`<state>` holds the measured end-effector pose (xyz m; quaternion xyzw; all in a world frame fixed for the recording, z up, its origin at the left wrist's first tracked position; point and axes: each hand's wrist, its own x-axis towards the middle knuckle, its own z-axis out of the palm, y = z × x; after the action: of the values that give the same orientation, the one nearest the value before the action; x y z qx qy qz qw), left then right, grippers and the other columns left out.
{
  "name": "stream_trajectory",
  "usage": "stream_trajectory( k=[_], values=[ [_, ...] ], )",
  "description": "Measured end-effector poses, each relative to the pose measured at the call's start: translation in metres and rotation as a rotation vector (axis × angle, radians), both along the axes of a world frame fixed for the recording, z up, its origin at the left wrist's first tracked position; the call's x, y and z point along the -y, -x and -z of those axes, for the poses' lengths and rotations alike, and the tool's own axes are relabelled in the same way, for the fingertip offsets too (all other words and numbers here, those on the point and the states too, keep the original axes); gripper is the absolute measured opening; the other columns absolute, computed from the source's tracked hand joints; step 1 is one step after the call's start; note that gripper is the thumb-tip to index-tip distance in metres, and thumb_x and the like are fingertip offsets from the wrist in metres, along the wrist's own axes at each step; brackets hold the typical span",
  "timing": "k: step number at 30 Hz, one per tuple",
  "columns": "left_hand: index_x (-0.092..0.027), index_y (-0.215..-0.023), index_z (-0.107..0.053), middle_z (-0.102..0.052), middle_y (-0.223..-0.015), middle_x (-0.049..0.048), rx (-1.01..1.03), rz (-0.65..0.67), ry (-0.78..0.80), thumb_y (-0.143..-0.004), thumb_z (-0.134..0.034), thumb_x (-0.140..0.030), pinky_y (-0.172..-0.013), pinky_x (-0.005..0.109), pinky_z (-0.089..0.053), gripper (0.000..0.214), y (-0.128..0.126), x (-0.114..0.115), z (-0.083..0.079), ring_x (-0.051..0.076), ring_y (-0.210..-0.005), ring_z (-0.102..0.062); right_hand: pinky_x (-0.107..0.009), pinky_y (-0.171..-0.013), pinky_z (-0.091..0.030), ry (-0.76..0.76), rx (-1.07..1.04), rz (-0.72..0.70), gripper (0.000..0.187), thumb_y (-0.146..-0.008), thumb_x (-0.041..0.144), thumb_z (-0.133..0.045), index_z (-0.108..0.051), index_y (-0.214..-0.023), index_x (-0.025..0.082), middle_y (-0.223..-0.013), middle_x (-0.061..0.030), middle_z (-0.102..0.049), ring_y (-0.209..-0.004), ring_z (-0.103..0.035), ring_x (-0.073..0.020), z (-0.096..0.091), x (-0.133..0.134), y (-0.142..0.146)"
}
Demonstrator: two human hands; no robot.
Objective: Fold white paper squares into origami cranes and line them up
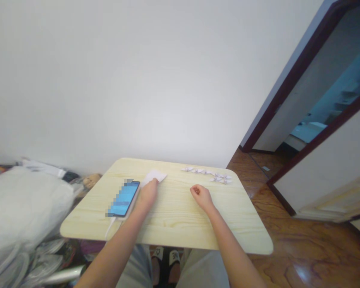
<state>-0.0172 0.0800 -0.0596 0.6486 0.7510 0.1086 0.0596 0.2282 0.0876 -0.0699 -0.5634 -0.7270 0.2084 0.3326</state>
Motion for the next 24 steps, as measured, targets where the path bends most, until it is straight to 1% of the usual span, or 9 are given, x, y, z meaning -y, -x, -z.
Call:
stream_trajectory(
  k=[4, 9, 12, 15, 20, 24],
  values=[
    [-0.013, -0.098, -0.054, -0.064, -0.094, 0.0134, 0.001, 0.002, 0.009, -0.086, -0.031, -0.019, -0.075, 0.029, -0.041, 0.028, 0.004, -0.005, -0.003, 0.021, -0.088, -0.06, -0.022, -0.058, -0.041, -0.01, -0.002, -0.05, 0.019, -0.077, 0.029, -0.046, -0.062, -0.073, 0.018, -0.07, -0.0024, -0.064, -0.062, -0.056, -0.0136, 0.003, 0.001, 0.006],
    [-0.013, -0.099, -0.056, -0.065, -0.096, 0.0143, 0.035, 0.041, 0.012, -0.083, -0.036, -0.017, -0.074, 0.028, -0.042, 0.026, 0.001, -0.004, 0.002, 0.021, -0.088, -0.06, -0.021, -0.059, -0.041, 0.001, 0.007, -0.121, 0.017, -0.077, 0.029, -0.048, -0.062, -0.076, 0.018, -0.072, -0.0019, -0.064, -0.064, -0.057, -0.013, 0.001, -0.001, 0.02],
    [-0.014, -0.101, -0.057, -0.065, -0.098, 0.0125, 0.072, 0.045, -0.015, -0.082, -0.038, -0.017, -0.075, 0.027, -0.042, 0.027, 0.001, -0.002, 0.006, 0.02, -0.09, -0.06, -0.021, -0.06, -0.041, 0.011, 0.017, -0.133, 0.017, -0.077, 0.029, -0.049, -0.062, -0.076, 0.018, -0.072, -0.002, -0.064, -0.064, -0.057, -0.0129, -0.001, -0.003, 0.027],
    [-0.016, -0.1, -0.057, -0.066, -0.096, 0.0095, 0.118, 0.032, -0.054, -0.081, -0.04, -0.019, -0.075, 0.026, -0.042, 0.026, 0.005, -0.005, 0.007, 0.019, -0.089, -0.06, -0.022, -0.061, -0.041, 0.009, 0.024, -0.139, 0.016, -0.077, 0.028, -0.049, -0.062, -0.077, 0.018, -0.073, -0.0023, -0.065, -0.066, -0.057, -0.0132, -0.002, -0.003, 0.029],
    [-0.016, -0.097, -0.057, -0.066, -0.095, 0.0065, 0.18, 0.0, -0.118, -0.082, -0.041, -0.026, -0.074, 0.023, -0.043, 0.024, 0.021, -0.018, 0.0, 0.016, -0.088, -0.059, -0.022, -0.06, -0.041, 0.025, 0.022, -0.134, 0.017, -0.078, 0.028, -0.048, -0.062, -0.077, 0.018, -0.073, -0.0023, -0.065, -0.064, -0.057, -0.013, -0.002, 0.0, 0.028],
    [-0.016, -0.097, -0.056, -0.064, -0.096, 0.0086, 0.178, -0.01, -0.153, -0.083, -0.039, -0.024, -0.075, 0.028, -0.042, 0.024, 0.029, -0.025, -0.006, 0.02, -0.092, -0.057, -0.021, -0.06, -0.041, 0.035, 0.034, -0.128, 0.017, -0.078, 0.029, -0.049, -0.062, -0.077, 0.018, -0.073, -0.0021, -0.065, -0.065, -0.057, -0.0131, 0.002, 0.003, 0.027]
  ],
)
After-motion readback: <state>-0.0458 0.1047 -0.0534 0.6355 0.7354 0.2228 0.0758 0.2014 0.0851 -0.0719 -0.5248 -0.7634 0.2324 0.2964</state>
